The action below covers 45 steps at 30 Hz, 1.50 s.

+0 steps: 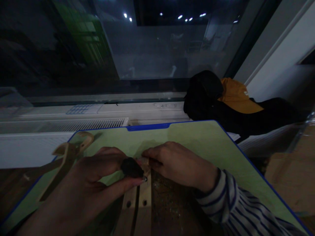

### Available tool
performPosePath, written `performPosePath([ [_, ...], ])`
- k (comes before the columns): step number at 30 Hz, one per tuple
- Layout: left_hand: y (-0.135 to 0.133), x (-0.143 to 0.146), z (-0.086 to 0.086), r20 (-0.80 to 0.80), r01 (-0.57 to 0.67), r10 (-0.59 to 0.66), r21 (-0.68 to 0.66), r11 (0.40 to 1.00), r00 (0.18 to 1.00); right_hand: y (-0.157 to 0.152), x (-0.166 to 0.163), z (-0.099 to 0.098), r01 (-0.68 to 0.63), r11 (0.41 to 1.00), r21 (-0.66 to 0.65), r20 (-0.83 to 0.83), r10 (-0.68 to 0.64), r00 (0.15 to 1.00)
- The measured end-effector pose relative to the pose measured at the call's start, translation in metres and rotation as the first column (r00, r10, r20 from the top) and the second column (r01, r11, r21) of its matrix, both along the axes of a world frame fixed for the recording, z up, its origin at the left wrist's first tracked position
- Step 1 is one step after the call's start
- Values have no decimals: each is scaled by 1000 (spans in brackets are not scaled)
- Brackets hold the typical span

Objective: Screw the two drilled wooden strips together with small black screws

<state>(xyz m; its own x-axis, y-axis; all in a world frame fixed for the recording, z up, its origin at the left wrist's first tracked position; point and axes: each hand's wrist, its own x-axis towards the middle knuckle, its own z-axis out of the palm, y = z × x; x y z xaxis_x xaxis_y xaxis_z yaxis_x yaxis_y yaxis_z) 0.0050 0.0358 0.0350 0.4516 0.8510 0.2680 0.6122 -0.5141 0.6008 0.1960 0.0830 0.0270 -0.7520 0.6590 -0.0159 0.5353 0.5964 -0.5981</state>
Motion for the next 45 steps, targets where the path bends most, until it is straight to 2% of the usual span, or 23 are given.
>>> performPosePath([
  [13, 3, 2, 2, 24, 1, -1, -8, 1000, 1000, -2, -1, 2, 36, 999, 38, 25, -37, 999],
  [45, 0, 1, 1, 8, 5, -5, -20, 1000, 1000, -1, -2, 2, 3, 1000, 27, 49, -5, 999],
])
